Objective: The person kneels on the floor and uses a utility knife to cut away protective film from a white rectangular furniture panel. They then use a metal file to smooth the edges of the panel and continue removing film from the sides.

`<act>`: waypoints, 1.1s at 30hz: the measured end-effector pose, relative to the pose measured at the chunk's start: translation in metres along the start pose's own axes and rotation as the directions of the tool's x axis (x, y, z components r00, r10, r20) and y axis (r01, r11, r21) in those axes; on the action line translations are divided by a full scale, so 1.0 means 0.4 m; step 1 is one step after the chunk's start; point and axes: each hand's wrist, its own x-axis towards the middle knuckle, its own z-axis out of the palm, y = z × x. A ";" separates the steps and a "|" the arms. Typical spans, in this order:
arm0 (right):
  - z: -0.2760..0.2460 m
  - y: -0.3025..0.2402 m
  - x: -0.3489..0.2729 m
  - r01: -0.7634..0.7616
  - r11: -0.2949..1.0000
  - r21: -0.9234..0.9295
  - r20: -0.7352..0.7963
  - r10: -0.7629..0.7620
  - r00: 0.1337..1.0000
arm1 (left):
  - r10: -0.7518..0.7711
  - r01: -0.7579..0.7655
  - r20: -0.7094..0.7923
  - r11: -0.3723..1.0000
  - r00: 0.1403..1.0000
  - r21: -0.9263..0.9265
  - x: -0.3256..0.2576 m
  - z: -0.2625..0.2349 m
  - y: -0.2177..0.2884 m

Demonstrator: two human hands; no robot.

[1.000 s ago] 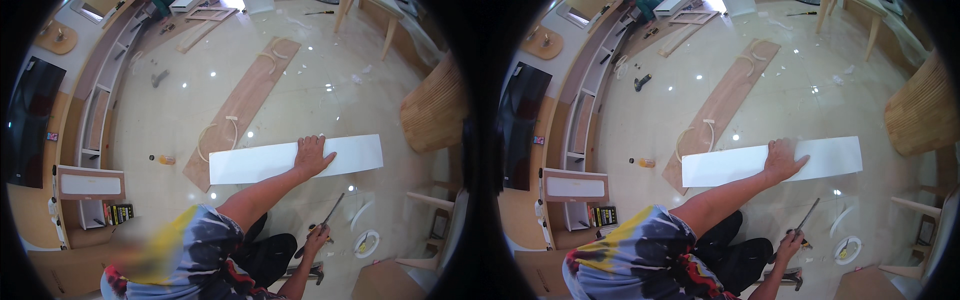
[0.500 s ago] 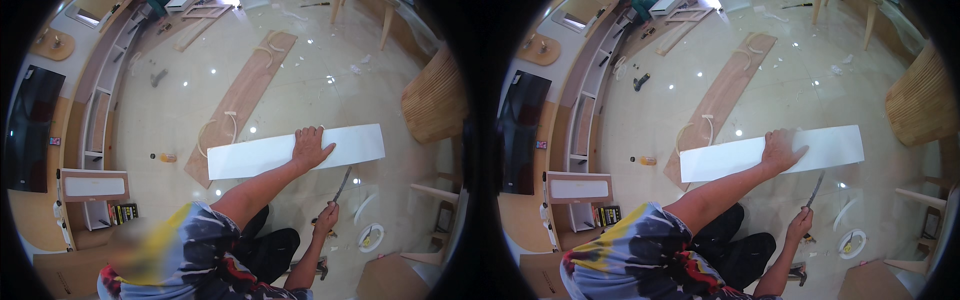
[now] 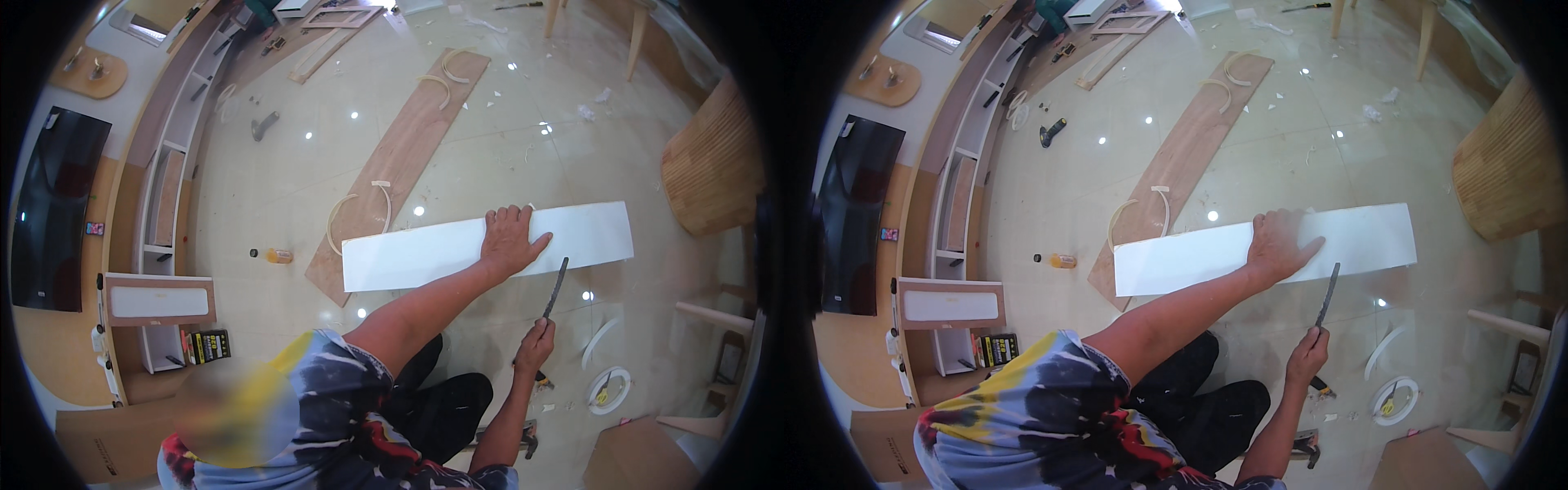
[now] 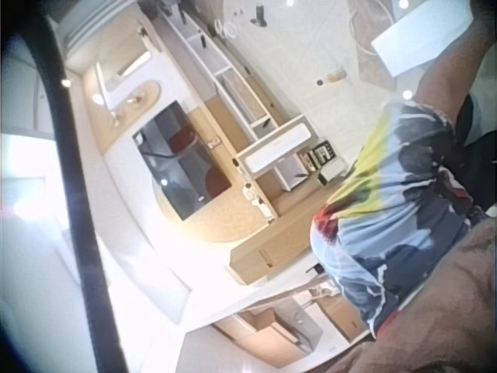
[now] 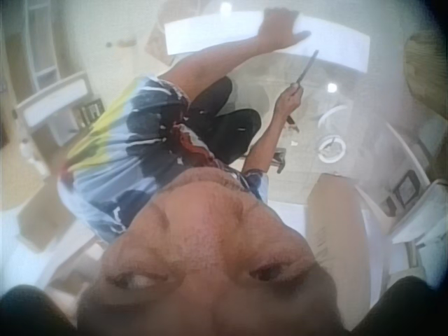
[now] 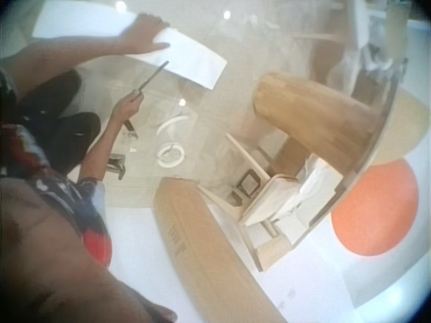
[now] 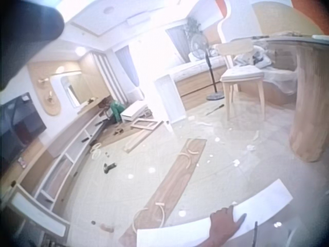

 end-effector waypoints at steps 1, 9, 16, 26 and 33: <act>0.003 -0.002 0.000 -0.017 1.000 0.004 0.007 0.017 1.000 | 0.012 -0.012 -0.041 1.000 0.999 0.010 -0.001 0.007 -0.006; 0.017 -0.003 -0.002 0.040 0.996 -0.080 -0.014 -0.041 0.999 | 0.009 -0.009 -0.022 1.000 1.000 -0.010 0.001 0.009 -0.002; 0.032 -0.034 0.004 0.099 0.994 -0.051 -0.018 -0.100 0.995 | 0.014 -0.013 -0.117 1.000 0.993 0.013 0.000 0.026 -0.011; 0.021 -0.029 0.014 0.033 0.994 -0.102 0.057 -0.027 0.998 | 0.043 -0.039 -0.151 0.999 0.988 0.026 0.001 0.033 -0.016; 0.025 -0.037 0.000 0.019 0.994 -0.111 0.006 -0.019 1.000 | 0.050 -0.039 -0.157 0.997 0.986 0.074 0.007 0.048 -0.020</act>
